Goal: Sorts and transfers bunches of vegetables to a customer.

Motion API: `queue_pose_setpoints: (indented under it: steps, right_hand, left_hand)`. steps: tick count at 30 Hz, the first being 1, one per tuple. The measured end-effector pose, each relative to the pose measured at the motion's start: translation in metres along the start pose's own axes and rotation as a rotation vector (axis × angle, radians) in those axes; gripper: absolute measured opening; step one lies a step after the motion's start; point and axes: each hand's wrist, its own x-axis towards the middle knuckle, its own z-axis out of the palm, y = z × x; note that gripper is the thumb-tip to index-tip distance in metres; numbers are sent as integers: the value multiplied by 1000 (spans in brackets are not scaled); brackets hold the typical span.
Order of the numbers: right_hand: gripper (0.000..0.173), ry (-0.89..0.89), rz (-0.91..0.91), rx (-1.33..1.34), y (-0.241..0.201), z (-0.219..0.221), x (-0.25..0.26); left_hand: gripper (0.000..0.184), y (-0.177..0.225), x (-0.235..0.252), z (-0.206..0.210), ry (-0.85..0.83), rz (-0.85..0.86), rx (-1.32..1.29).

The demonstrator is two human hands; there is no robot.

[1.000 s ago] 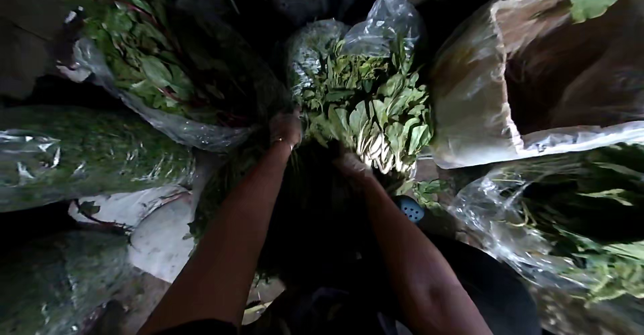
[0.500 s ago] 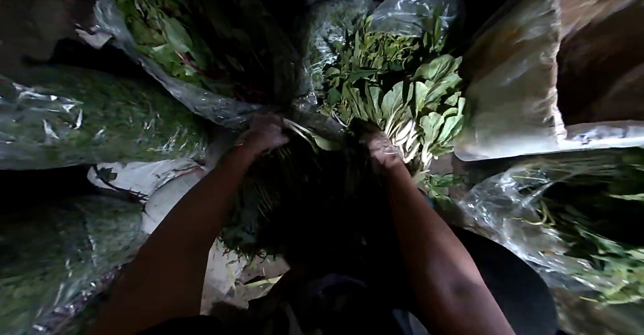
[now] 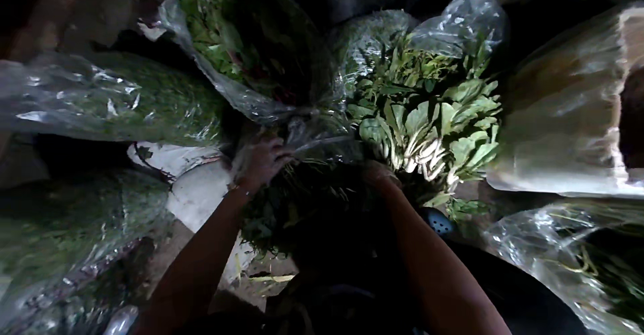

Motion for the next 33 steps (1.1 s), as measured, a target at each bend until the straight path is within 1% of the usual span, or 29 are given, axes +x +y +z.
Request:
queue_pose_setpoints:
  steps: [1, 3, 4, 5, 6, 7, 9, 10, 11, 12, 13, 15, 16, 17, 18, 19, 20, 21, 22, 23, 24, 25, 27, 29, 31, 32, 33]
  right_hand:
    - [45, 0, -14, -34, 0, 0, -1]
    - [47, 40, -9, -35, 2, -3, -5]
    - [47, 70, -3, -14, 4, -4, -6]
    - [49, 84, 16, 28, 6, -5, -8]
    - [51, 91, 35, 70, 8, -5, -8]
    - [51, 96, 46, 79, 9, -5, -6]
    - [53, 123, 80, 113, 11, -4, -3]
    - [54, 133, 94, 136, 10, -3, -4]
    - [55, 139, 101, 158, 9, -1, -4]
    - [56, 148, 102, 163, 8, 0, -4]
    - [56, 145, 99, 144, 8, -3, -5]
    - [55, 113, 87, 90, 12, -6, -12]
    - [54, 120, 67, 79, 13, -6, -13]
    - [54, 135, 49, 70, 14, -7, -13]
    - [54, 140, 33, 63, 14, -8, -12]
    - [54, 143, 33, 66, 14, -8, -12]
    - [53, 142, 45, 81, 13, -7, -12]
    - [53, 129, 61, 86, 13, -8, -12]
    - [52, 120, 75, 91, 12, -8, -14]
    - [50, 109, 73, 76, 11, -9, -17]
    - [48, 84, 53, 29, 9, -11, -22]
    - [46, 74, 33, -13, 8, -12, -26]
    - [47, 63, 45, -18, 10, -8, -25]
    - [48, 85, 55, 5, 8, -7, -30]
    - [45, 72, 58, 133, 8, -13, -49]
    - [42, 103, 59, 293, 11, -12, -61]
    - [39, 128, 37, 384, 18, -10, -69]
  left_hand:
    - [24, 1, -7, 0, 83, -18, -45]
    - [31, 6, -23, 1, 241, -98, -115]
    - [34, 15, -35, 2, 310, -150, -134]
    - [38, 28, -51, 8, 339, -201, -148]
    - [44, 45, -71, 16, 284, -247, -159]
    - [51, 63, -90, 28, 148, -288, -175]
    - [72, 91, -116, 66, -266, -356, -143]
    - [76, 94, -124, 89, -420, -363, -89]
    - [69, 92, -128, 107, -509, -358, -40]
    - [56, 87, -127, 117, -538, -344, -8]
    - [46, 83, -122, 118, -542, -314, 18]
    - [35, 80, -120, 111, -542, -236, 46]
    - [32, 78, -122, 105, -481, -195, 39]
    - [30, 78, -124, 97, -375, -158, 24]
    - [28, 81, -125, 84, -282, -151, 2]
    - [29, 90, -123, 67, -207, -183, -41]
    - [36, 102, -115, 48, -171, -255, -91]
    - [42, 116, -102, 28, -193, -337, -139]
    - [47, 128, -86, 10, -247, -378, -171]
    - [50, 138, -69, -4, -313, -369, -194]
    - [50, 147, -52, -12, -343, -317, -219]
    - [49, 156, -36, -15, -326, -251, -265]
    - [44, 176, -6, -3, -187, -160, -405]
    - [43, 209, 24, 8, -104, -170, -587]
    - [45, 248, 56, 25, -25, -160, -640]
    - [45, 269, 69, 34, -31, -135, -669]
    - [45, 286, 79, 44, -62, -101, -692]
